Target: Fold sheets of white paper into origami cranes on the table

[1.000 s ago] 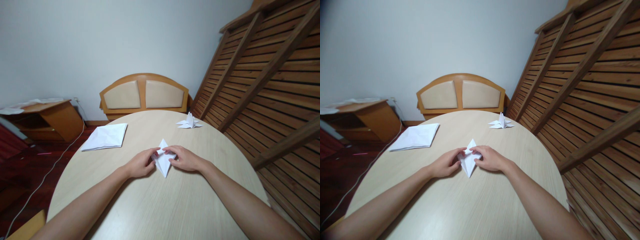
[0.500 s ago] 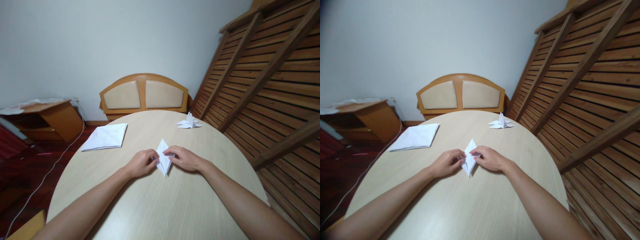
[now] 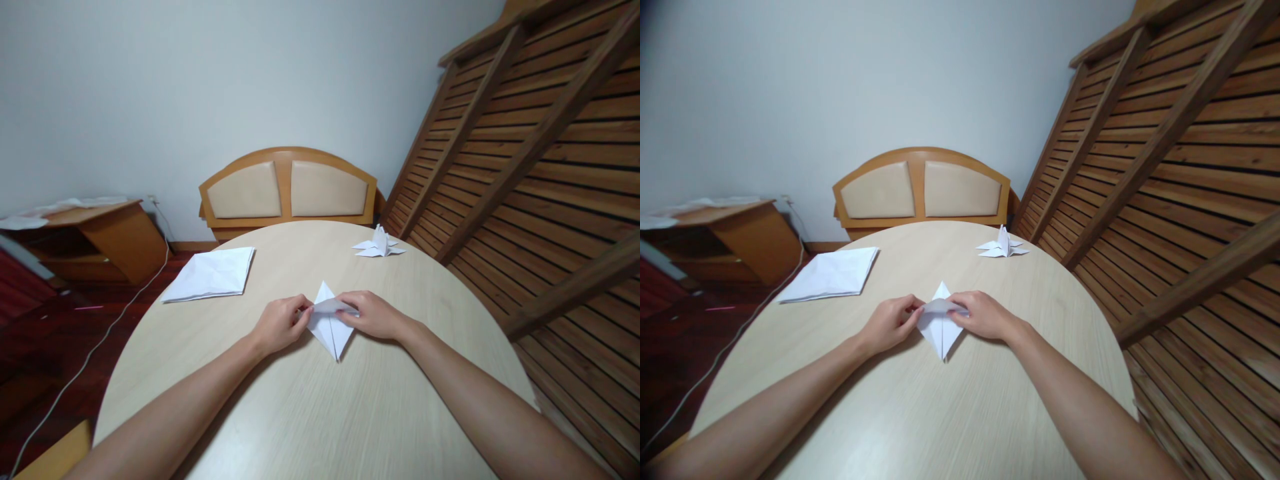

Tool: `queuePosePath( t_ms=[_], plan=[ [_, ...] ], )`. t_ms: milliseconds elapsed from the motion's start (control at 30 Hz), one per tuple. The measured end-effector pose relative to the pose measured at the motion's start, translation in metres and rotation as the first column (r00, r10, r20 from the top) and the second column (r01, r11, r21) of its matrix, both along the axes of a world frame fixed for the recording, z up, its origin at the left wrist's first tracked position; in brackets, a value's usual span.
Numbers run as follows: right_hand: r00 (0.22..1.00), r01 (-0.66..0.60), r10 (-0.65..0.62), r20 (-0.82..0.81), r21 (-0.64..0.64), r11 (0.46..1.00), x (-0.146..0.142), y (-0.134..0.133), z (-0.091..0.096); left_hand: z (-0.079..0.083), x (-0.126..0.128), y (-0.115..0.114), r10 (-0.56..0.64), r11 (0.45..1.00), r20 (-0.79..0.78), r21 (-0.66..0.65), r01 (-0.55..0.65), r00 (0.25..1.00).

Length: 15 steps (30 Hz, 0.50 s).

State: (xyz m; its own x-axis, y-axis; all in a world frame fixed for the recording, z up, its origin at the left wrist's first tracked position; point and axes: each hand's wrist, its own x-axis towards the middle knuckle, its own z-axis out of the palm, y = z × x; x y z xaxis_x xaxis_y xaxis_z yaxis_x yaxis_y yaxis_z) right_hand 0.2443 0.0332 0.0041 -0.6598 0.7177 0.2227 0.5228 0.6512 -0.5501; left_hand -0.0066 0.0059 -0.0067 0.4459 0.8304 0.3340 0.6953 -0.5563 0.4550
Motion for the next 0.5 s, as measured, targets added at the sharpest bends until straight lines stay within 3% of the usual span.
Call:
queuePosePath(
  t_ms=[200,500],
  plan=[
    [0.994,0.076,-0.073,-0.079,0.044,0.996,-0.002,0.002,0.0,-0.002,0.002,-0.001,0.043,0.999,0.027,-0.03,-0.042,0.999],
    [0.997,0.052,-0.047,-0.058,0.083,0.995,-0.01,0.001,-0.006,-0.009,0.013,-0.003,0.176,0.979,0.117,-0.122,-0.162,0.977]
  ],
)
